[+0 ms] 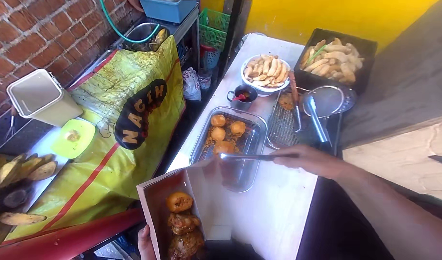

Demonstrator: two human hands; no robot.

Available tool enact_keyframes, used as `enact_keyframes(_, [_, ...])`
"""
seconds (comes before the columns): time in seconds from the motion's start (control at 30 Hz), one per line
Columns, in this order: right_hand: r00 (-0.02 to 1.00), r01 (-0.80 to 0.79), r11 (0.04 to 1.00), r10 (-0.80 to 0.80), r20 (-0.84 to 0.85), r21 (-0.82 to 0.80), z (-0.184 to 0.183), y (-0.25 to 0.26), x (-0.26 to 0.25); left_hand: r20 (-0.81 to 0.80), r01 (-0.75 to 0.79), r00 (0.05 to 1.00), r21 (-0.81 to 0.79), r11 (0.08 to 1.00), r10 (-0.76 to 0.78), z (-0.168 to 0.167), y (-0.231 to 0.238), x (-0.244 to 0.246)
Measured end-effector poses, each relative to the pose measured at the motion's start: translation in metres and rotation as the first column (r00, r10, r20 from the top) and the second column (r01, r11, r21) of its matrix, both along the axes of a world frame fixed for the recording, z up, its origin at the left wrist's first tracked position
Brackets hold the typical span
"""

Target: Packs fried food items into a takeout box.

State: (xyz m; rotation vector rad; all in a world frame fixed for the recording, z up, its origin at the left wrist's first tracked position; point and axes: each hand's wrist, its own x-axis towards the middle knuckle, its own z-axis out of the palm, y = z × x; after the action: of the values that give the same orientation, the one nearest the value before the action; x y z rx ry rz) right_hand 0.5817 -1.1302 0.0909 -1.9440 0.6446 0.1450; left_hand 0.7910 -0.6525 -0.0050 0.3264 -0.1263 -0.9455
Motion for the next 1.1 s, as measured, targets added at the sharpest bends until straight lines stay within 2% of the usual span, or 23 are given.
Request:
enact_keyframes(0.13, [0.985, -0.139, 0.988, 0.131, 0.109, 0.07, 0.062, 0.022, 0.011, 0.02, 0.0, 1.0, -0.004, 1.0, 0.0, -0.01, 0.011, 0.001])
enact_keyframes(0.2, [0.968, -0.237, 0.965, 0.224, 0.11, 0.117, 0.077, 0.033, 0.025, 0.01, 0.031, 0.999, -0.046, 0.998, -0.031, -0.007, 0.011, 0.0])
enact_keyframes(0.27, [0.926, -0.376, 0.903, 0.355, 0.131, 0.21, 0.073, 0.041, 0.046, 0.007, 0.079, 0.997, -0.099, 0.992, -0.078, -0.003, 0.008, -0.001])
enact_keyframes(0.37, [0.847, -0.526, 0.745, 0.504, 0.169, 0.411, 0.043, 0.046, 0.081, 0.043, 0.141, 0.99, -0.14, 0.98, -0.136, -0.003, 0.007, -0.005])
enact_keyframes(0.43, [0.834, -0.499, 0.633, 0.536, 0.129, 0.592, 0.023, 0.048, 0.099, 0.076, 0.16, 0.986, -0.133, 0.978, -0.151, -0.003, 0.012, -0.01])
enact_keyframes(0.53, [0.873, -0.346, 0.521, 0.483, 0.064, 0.78, 0.003, 0.054, 0.109, 0.082, 0.119, 0.991, -0.117, 0.986, -0.11, 0.001, 0.022, -0.019])
enact_keyframes(0.57, [0.878, -0.326, 0.505, 0.475, 0.058, 0.799, 0.002, 0.056, 0.11, 0.071, 0.105, 0.993, -0.129, 0.986, -0.097, 0.0, 0.027, -0.022])
enact_keyframes(0.6, [0.876, -0.331, 0.533, 0.48, 0.044, 0.779, 0.006, 0.058, 0.109, 0.06, 0.09, 0.995, -0.145, 0.985, -0.082, 0.0, 0.031, -0.024])
enact_keyframes(0.67, [0.863, -0.401, 0.681, 0.506, 0.002, 0.613, 0.033, 0.062, 0.108, 0.057, 0.036, 0.998, -0.166, 0.985, -0.027, 0.005, 0.042, -0.031])
enact_keyframes(0.73, [0.846, -0.514, 0.807, 0.532, 0.02, 0.292, 0.073, 0.068, 0.108, 0.073, -0.04, 0.996, -0.163, 0.986, 0.052, 0.012, 0.056, -0.04])
enact_keyframes(0.77, [0.832, -0.555, 0.826, 0.55, 0.075, 0.1, 0.091, 0.075, 0.108, 0.086, -0.089, 0.991, -0.15, 0.985, 0.103, 0.014, 0.065, -0.045])
enact_keyframes(0.8, [0.792, -0.589, 0.802, 0.597, 0.13, -0.1, 0.106, 0.086, 0.111, 0.097, -0.144, 0.983, -0.126, 0.981, 0.157, 0.017, 0.075, -0.052])
enact_keyframes(0.87, [0.663, -0.558, 0.672, 0.714, 0.226, -0.486, 0.126, 0.131, 0.123, 0.13, -0.258, 0.955, -0.081, 0.963, 0.267, 0.023, 0.096, -0.069])
enact_keyframes(0.93, [0.474, -0.436, 0.456, 0.849, 0.233, -0.776, 0.136, 0.188, 0.137, 0.181, -0.355, 0.913, -0.093, 0.93, 0.366, 0.023, 0.121, -0.087])
enact_keyframes(1.03, [0.152, -0.25, 0.203, 0.974, 0.169, -0.947, 0.14, 0.274, 0.155, 0.26, -0.53, 0.81, -0.058, 0.846, 0.526, 0.026, 0.162, -0.13])
enact_keyframes(1.1, [-0.03, -0.18, 0.099, 0.994, 0.106, -0.979, 0.143, 0.328, 0.156, 0.27, -0.662, 0.722, 0.002, 0.75, 0.637, 0.034, 0.19, -0.17])
